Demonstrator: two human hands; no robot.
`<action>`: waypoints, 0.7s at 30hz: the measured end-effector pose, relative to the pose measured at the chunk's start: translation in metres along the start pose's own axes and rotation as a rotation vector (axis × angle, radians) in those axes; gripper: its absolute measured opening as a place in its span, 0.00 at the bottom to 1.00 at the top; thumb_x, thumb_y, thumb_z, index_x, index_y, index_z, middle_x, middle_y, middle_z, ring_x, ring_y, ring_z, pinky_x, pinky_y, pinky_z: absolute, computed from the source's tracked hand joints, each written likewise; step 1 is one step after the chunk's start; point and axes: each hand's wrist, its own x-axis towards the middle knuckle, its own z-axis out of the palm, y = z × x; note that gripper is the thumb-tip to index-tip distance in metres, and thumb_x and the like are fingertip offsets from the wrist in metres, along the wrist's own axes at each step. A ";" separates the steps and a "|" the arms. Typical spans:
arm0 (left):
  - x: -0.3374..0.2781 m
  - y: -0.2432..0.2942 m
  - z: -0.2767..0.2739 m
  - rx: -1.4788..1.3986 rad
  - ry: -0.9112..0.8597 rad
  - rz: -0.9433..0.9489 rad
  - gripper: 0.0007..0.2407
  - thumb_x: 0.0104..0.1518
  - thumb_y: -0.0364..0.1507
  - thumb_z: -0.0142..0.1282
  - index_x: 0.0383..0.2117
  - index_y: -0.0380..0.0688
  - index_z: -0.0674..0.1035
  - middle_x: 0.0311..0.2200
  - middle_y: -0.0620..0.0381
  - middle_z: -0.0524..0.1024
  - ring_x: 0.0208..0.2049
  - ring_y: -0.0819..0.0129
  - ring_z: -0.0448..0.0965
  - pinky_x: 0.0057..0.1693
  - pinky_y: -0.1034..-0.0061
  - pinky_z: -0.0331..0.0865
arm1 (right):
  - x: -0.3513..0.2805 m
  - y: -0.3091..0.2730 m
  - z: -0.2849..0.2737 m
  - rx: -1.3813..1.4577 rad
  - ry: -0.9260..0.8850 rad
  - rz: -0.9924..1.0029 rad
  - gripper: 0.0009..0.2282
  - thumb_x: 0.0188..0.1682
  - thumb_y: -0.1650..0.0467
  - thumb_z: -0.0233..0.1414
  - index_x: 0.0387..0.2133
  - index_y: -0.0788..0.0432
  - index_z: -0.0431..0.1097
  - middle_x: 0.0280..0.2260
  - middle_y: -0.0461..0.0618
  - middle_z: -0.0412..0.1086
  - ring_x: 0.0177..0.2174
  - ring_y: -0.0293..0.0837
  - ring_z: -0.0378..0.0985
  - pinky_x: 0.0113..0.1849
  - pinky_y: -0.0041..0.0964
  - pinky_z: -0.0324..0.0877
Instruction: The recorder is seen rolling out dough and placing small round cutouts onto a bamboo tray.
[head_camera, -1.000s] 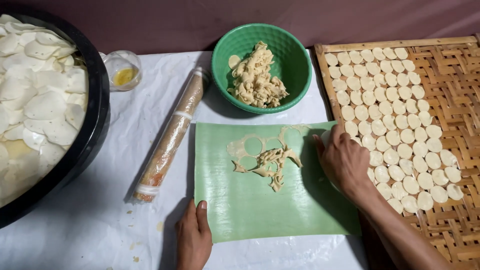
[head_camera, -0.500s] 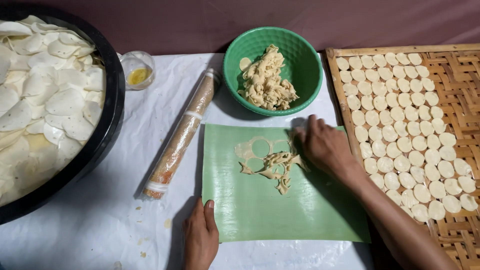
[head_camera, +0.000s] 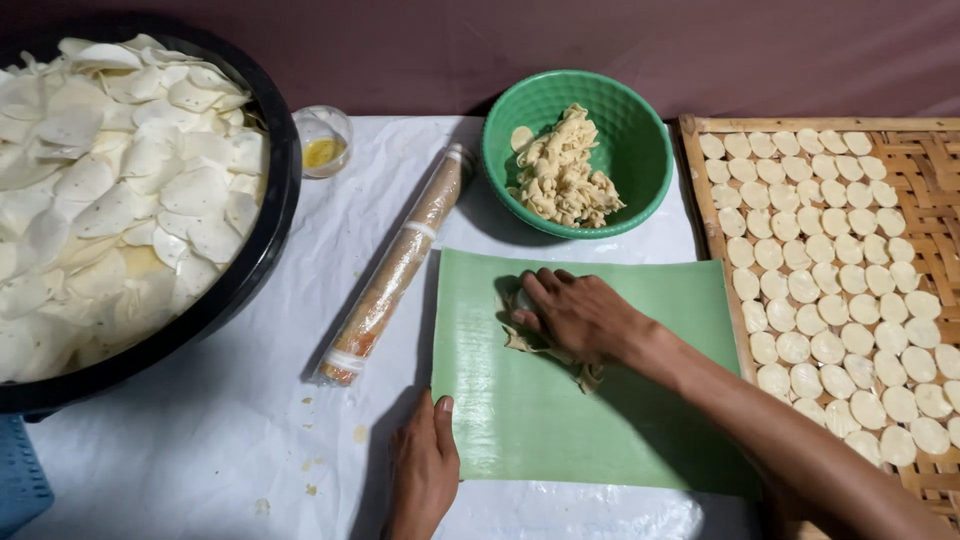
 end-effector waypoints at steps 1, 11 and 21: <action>0.000 0.001 -0.001 0.001 0.004 -0.005 0.12 0.68 0.34 0.38 0.38 0.44 0.76 0.20 0.50 0.79 0.19 0.52 0.78 0.36 0.56 0.66 | 0.003 0.006 -0.002 0.001 -0.001 -0.007 0.22 0.59 0.54 0.34 0.49 0.60 0.56 0.40 0.56 0.66 0.31 0.54 0.74 0.35 0.50 0.73; -0.001 0.008 -0.004 0.040 0.007 0.008 0.11 0.67 0.34 0.41 0.35 0.44 0.76 0.20 0.48 0.79 0.19 0.48 0.78 0.37 0.53 0.67 | -0.013 -0.017 0.003 -0.019 0.137 -0.261 0.17 0.60 0.57 0.36 0.46 0.58 0.60 0.42 0.57 0.66 0.40 0.56 0.73 0.47 0.54 0.68; 0.002 0.009 -0.004 0.023 0.001 -0.011 0.11 0.67 0.33 0.41 0.35 0.44 0.76 0.18 0.51 0.78 0.18 0.54 0.77 0.35 0.57 0.67 | -0.082 0.076 0.014 -0.169 0.014 0.449 0.34 0.55 0.48 0.27 0.62 0.62 0.56 0.54 0.64 0.68 0.51 0.61 0.76 0.50 0.55 0.76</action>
